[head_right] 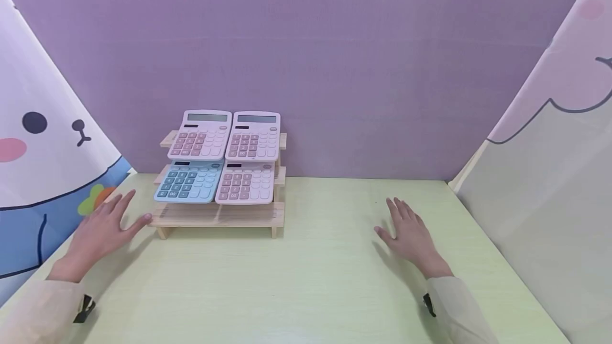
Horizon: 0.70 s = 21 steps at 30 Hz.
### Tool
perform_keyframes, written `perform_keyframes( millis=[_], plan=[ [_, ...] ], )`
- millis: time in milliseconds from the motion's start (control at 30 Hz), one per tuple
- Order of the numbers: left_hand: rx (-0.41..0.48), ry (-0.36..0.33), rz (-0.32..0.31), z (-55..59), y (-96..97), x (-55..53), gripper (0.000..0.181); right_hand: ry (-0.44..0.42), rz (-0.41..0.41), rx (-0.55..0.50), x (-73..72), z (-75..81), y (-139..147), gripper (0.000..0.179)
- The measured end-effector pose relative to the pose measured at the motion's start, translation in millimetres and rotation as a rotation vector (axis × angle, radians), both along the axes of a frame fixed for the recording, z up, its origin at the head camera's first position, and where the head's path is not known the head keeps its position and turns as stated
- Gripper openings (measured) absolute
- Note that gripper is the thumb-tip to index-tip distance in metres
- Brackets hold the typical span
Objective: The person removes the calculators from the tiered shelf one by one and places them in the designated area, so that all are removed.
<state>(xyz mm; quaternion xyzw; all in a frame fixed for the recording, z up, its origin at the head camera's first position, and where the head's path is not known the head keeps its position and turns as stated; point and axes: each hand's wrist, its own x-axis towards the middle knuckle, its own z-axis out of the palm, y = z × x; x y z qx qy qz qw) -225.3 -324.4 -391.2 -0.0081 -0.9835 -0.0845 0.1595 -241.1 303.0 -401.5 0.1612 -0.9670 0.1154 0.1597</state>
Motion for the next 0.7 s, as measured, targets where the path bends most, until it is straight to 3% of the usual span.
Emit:
perform_keyframes(
  millis=[200,700],
  plan=[
    [0.016,0.014,-0.012,-0.8,1.4,-1.2,0.086,0.017,0.041,-0.025,-1.6,-1.7,-7,0.072],
    [0.091,-0.090,-0.020,2.3,5.3,-4.0,0.085,-0.056,0.094,-0.148,-6.4,-4.4,-29,0.067]
  ],
)
